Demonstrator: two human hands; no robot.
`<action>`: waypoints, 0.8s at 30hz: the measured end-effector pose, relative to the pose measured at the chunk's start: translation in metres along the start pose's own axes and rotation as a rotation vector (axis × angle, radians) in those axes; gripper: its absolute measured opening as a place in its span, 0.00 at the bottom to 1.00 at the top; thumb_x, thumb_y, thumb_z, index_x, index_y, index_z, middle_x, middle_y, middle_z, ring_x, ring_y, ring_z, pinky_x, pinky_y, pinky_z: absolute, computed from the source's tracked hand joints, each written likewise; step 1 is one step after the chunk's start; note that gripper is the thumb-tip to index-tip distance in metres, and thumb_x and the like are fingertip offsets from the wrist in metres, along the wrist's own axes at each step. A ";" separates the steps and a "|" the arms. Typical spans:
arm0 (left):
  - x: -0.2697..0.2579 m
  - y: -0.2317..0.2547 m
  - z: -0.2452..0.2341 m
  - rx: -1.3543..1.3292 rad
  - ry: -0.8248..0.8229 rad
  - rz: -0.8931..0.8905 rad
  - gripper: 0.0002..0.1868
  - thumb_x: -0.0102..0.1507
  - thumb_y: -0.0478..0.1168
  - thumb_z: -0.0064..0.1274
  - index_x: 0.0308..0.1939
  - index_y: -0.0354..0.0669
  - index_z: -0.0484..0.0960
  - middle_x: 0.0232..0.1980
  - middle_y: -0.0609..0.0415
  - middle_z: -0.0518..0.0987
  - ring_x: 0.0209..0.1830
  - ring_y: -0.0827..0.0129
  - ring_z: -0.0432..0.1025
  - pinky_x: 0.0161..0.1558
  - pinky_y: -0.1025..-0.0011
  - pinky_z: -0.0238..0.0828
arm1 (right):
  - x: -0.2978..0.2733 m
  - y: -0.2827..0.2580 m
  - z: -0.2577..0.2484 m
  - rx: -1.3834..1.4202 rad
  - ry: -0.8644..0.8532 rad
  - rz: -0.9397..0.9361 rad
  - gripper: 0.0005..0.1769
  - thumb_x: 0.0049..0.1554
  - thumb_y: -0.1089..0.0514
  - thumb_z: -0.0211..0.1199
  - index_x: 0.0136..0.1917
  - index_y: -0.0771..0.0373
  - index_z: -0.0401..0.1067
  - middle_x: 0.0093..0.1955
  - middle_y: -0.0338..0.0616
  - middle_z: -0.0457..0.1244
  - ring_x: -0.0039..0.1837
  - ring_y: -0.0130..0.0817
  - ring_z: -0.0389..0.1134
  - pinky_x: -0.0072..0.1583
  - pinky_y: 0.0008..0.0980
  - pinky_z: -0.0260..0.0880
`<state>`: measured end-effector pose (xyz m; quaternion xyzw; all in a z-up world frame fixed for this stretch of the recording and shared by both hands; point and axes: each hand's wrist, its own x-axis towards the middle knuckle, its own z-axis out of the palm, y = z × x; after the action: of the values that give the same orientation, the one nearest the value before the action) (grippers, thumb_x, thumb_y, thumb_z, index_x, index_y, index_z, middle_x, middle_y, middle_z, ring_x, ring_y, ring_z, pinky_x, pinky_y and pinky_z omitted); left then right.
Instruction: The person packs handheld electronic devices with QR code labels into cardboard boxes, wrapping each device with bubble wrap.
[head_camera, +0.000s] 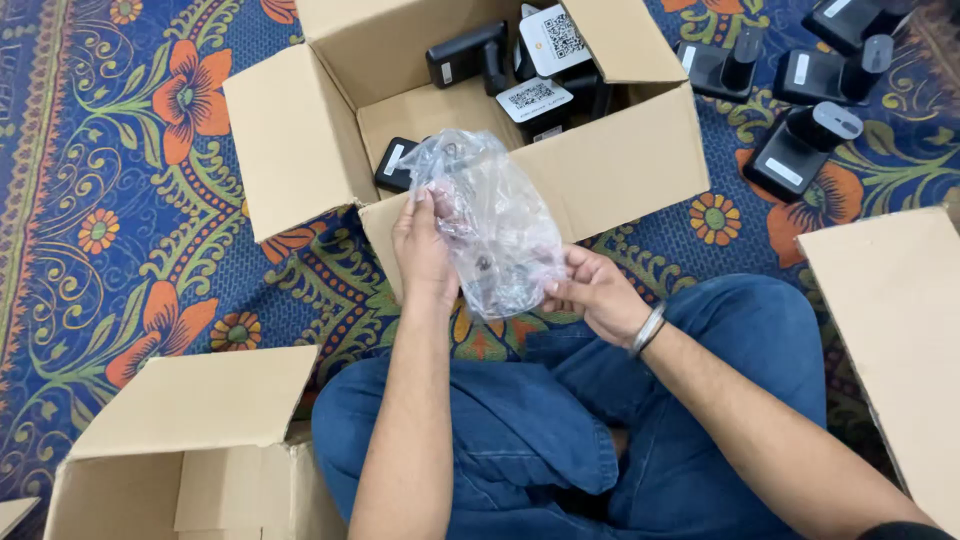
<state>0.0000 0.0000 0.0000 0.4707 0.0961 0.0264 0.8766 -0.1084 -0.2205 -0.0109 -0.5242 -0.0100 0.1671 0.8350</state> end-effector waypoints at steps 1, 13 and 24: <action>-0.008 0.007 0.004 -0.005 -0.005 -0.003 0.12 0.70 0.46 0.50 0.44 0.41 0.81 0.35 0.62 0.78 0.34 0.78 0.71 0.34 0.75 0.70 | 0.006 0.009 -0.012 -0.005 0.005 -0.002 0.27 0.57 0.58 0.68 0.68 0.63 0.66 0.57 0.39 0.68 0.54 0.25 0.70 0.52 0.26 0.72; -0.105 0.019 0.046 1.218 -0.522 0.601 0.27 0.54 0.48 0.65 0.53 0.40 0.78 0.45 0.45 0.81 0.42 0.50 0.78 0.42 0.57 0.74 | 0.014 0.026 -0.034 -0.091 0.308 -0.177 0.06 0.60 0.61 0.65 0.40 0.63 0.73 0.36 0.33 0.66 0.36 0.16 0.62 0.39 0.20 0.63; -0.097 0.037 0.028 1.087 -0.152 0.264 0.10 0.55 0.32 0.54 0.41 0.35 0.81 0.31 0.48 0.83 0.31 0.63 0.78 0.36 0.67 0.74 | 0.003 0.002 0.002 -0.124 0.172 -0.243 0.24 0.56 0.63 0.66 0.62 0.60 0.60 0.59 0.40 0.66 0.59 0.25 0.71 0.58 0.28 0.74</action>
<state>-0.0884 -0.0155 0.0595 0.8631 -0.0273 0.0485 0.5020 -0.1067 -0.2171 -0.0118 -0.5820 -0.0121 0.0184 0.8129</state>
